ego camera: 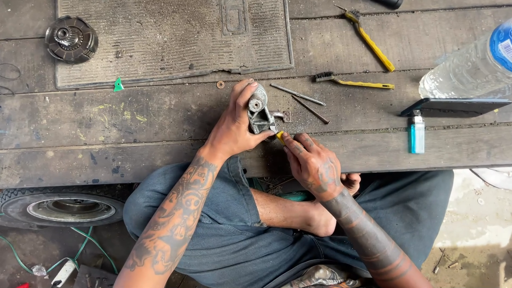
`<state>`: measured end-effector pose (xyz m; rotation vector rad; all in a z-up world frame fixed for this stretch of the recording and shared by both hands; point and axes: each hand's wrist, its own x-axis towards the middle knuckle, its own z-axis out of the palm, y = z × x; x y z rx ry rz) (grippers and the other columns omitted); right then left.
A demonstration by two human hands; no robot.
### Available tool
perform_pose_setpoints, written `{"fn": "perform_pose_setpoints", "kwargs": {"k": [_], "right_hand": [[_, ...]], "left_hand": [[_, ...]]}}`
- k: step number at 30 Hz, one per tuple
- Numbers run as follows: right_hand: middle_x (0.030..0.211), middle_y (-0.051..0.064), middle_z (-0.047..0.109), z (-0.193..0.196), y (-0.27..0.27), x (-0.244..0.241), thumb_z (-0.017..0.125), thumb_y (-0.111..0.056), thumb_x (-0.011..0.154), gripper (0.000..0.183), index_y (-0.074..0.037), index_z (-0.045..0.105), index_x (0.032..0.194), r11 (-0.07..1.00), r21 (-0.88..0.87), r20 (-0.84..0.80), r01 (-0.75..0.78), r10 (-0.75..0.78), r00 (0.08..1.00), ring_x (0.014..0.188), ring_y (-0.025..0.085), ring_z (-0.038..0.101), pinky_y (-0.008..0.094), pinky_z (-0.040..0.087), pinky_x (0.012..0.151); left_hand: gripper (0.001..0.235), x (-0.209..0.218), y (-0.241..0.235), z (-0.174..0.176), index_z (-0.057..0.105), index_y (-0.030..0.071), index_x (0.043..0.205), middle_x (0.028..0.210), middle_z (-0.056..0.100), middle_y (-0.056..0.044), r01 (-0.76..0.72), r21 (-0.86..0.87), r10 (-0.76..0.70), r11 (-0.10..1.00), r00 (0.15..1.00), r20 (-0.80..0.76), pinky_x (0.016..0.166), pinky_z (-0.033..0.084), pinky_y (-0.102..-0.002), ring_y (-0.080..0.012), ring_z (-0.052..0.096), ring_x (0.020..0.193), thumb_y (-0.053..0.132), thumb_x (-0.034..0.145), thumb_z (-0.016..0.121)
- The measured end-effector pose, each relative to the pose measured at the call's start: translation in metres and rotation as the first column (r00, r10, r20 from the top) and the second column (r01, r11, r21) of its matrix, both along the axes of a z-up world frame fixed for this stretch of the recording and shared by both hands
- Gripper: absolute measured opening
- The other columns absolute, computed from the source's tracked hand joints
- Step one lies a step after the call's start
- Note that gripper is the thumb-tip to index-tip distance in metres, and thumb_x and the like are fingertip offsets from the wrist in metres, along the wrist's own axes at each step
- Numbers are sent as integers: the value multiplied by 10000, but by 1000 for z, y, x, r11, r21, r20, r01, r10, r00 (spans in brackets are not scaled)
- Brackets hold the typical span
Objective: The person sits on the ground and uses a yellow-handled tool to scrape and clean a metal part held in their left hand. They rotate the part to access different areas and continue scraping the surface throughout the video.
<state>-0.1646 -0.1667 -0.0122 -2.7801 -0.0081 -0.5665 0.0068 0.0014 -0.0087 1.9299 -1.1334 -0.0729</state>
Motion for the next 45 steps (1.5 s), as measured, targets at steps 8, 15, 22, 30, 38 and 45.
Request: {"fn": "perform_pose_setpoints", "kwargs": {"k": [8,15,22,30,38,45], "right_hand": [[950,29,665,-20,1,2,612,-234,1008,242,-192,741,1209,999,41,118,-16,11,993,780,244,706,366,598,635],[965,55,672,-24,22,-2,622,-203,1006,240,-152,740,1208,995,52,142,81,-88,986,769,255,703,371,587,629],[923,27,673,-8,15,-1,626,-247,1005,211,-185,755,1159,994,63,99,90,-96,991,745,236,708,358,587,611],[944,31,667,-18,18,-2,640,-223,997,203,-164,745,1160,997,37,139,70,-75,987,759,245,700,352,583,627],[956,33,677,-28,21,1,633,-226,1004,211,-169,745,1175,995,34,207,98,-103,973,769,244,699,354,586,646],[930,27,679,-21,18,-4,645,-226,1000,210,-168,736,1180,987,131,176,95,-117,977,779,255,719,373,586,632]], "left_hand": [[1171,4,1,-8,173,149,1540,1449,336,-274,3,6,-3,1000,999,36,1052,521,-667,-557,460,1344,242,710,994],[1140,4,4,-11,173,140,1529,1468,325,-271,2,-19,-1,1000,999,35,1040,526,-672,-571,476,1327,284,733,976],[1167,3,1,-1,142,138,1532,1460,313,-297,22,1,-22,1000,999,36,1032,529,-688,-592,486,1302,247,723,975],[1203,3,3,-1,156,137,1534,1447,346,-273,-9,53,4,999,997,81,1016,560,-643,-572,520,1282,246,685,1002],[1192,2,2,-3,149,137,1524,1445,352,-267,-30,24,27,999,996,88,1005,559,-659,-569,533,1266,261,694,995],[1182,-2,-1,-2,159,114,1507,1434,350,-274,-48,3,48,999,996,80,979,567,-664,-574,537,1248,277,683,990]]}}
